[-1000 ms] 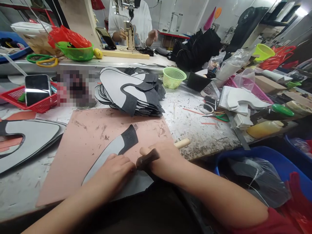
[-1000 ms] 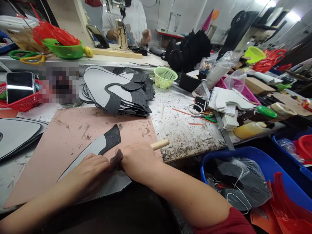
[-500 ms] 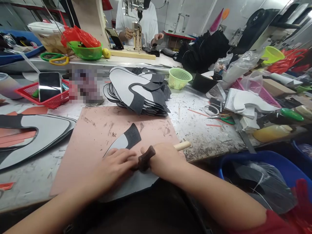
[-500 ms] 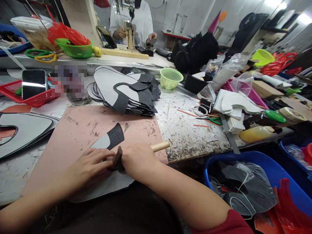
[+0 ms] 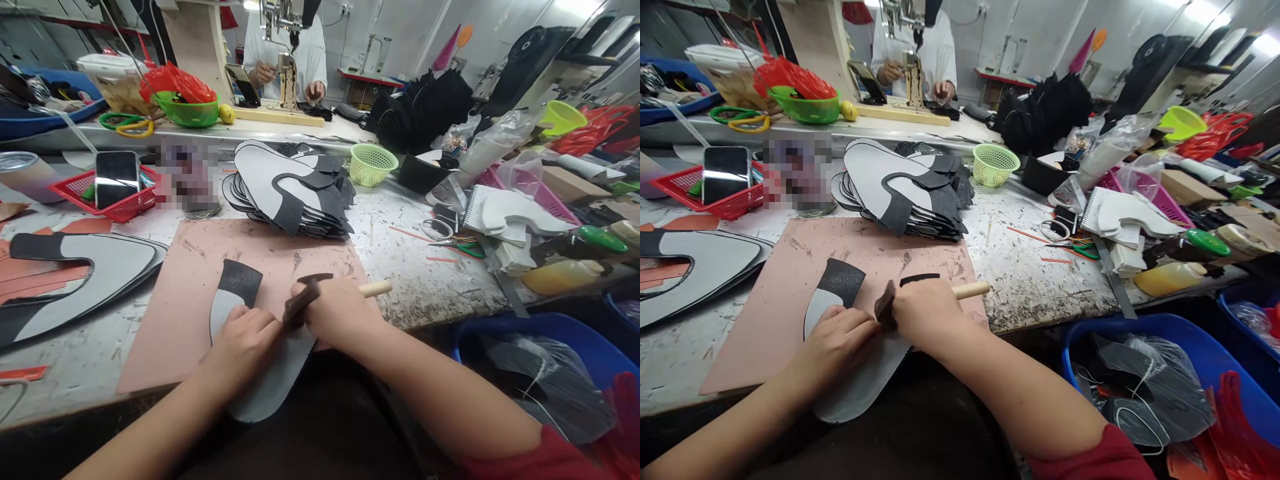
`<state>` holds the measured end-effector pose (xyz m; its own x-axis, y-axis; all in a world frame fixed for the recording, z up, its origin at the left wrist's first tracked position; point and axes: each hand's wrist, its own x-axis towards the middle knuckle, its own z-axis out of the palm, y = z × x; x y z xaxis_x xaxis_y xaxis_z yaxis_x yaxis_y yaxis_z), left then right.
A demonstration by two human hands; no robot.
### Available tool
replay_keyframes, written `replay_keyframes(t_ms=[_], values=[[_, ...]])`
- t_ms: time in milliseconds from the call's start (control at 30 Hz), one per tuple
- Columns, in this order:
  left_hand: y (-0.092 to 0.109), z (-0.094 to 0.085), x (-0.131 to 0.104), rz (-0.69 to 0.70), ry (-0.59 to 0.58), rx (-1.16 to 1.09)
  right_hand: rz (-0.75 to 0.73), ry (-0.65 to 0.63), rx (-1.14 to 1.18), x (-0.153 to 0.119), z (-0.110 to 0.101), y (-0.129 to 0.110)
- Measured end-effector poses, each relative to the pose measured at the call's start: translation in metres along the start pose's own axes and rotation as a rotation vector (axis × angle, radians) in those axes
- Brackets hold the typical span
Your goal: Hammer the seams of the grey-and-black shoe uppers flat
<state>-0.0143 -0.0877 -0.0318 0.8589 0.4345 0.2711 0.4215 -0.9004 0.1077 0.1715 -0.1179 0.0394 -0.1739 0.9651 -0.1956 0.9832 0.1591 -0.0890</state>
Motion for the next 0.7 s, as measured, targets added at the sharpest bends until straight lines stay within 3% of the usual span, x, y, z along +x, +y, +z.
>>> replay_keyframes(t_ms=[100, 200, 333, 500, 700], values=[[-0.001, -0.003, -0.002, -0.005, -0.098, -0.027, -0.021, -0.064, -0.005, 0.004, -0.002, 0.000], [-0.008, -0.010, -0.003, -0.039, -0.214, -0.123, -0.034, -0.001, 0.000, 0.004, -0.001, -0.002], [-0.017, -0.017, -0.004, -0.023, -0.251, -0.210, -0.075, -0.051, 0.008, 0.002, 0.002, -0.008], [-0.027, -0.022, -0.006, 0.028, -0.279, -0.295, -0.084, -0.022, 0.029, 0.003, 0.000, -0.017], [-0.042, -0.036, -0.001, 0.162, -0.318, -0.214, -0.101, -0.035, 0.017, 0.007, 0.002, -0.020]])
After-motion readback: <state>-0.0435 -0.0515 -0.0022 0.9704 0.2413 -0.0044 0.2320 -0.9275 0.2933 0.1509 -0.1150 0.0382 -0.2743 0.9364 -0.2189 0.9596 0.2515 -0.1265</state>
